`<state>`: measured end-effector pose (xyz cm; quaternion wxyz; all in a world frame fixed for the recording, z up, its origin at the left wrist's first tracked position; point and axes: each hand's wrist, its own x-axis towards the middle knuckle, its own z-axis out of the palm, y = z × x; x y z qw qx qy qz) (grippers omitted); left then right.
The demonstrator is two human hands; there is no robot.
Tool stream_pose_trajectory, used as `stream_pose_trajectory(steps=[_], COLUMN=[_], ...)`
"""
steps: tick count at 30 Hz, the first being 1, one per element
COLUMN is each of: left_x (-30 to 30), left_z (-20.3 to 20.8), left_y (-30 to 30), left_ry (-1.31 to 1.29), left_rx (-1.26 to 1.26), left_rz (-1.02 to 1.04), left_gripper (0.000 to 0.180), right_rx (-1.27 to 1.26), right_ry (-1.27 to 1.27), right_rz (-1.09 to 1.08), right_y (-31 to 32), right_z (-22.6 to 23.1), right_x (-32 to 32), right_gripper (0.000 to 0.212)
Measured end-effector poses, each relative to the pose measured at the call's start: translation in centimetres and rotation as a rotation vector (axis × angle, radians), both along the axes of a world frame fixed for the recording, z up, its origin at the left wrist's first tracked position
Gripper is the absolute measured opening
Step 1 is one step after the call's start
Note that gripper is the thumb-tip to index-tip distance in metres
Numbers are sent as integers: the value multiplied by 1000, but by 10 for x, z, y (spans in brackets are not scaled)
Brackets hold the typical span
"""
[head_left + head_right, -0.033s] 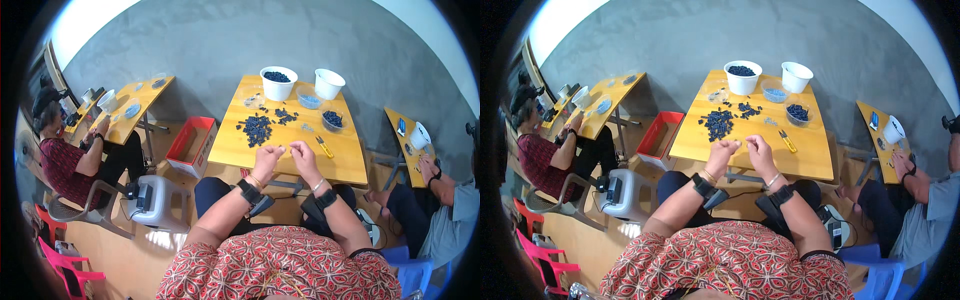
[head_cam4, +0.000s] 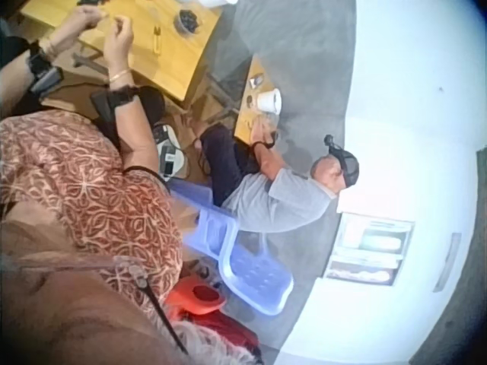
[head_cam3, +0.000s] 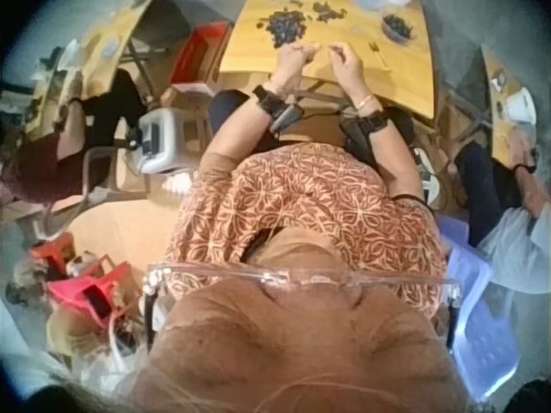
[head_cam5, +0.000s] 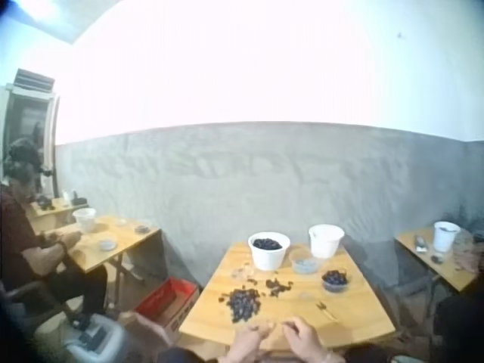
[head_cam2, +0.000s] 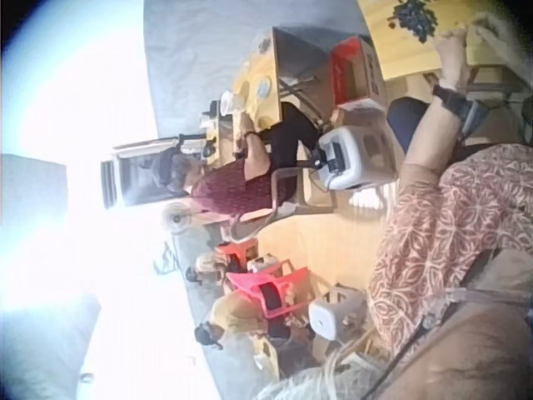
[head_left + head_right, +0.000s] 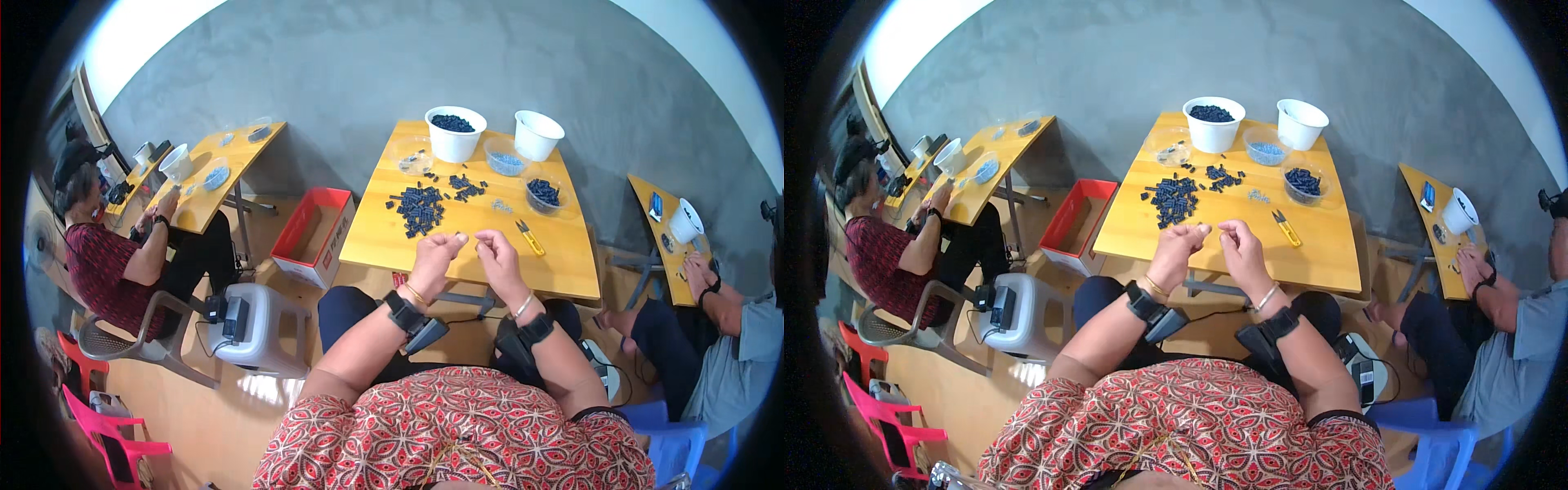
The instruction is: The worker is manually assembling small blue and black plastic components, fitting them together and using snips to trim excess material.
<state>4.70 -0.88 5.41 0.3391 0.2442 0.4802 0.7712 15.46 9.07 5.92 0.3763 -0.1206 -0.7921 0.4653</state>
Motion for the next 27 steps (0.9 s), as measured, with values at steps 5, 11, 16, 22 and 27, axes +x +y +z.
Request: stream_pose_trajectory(steps=[5, 11, 16, 22, 27], left_x=[37, 55, 55, 61, 60], left_z=[44, 56, 62, 70, 70], left_y=[-29, -49, -67, -78, -82], left_ry=[-200, -233, -57, 123, 118], left_rx=[195, 250, 127, 209, 197], left_rz=[-163, -210, -175, -81, -58], left_gripper=[13, 17, 12, 13, 11], right_rx=[168, 441, 334, 188, 60], right_ry=[83, 206, 164, 154, 160], right_rz=[-8, -63, 74, 175, 229], right_y=[-42, -50, -49, -54, -55], right_z=[51, 66, 80, 85, 82], right_x=[30, 38, 52, 54, 50], right_gripper=[17, 10, 7, 10, 10])
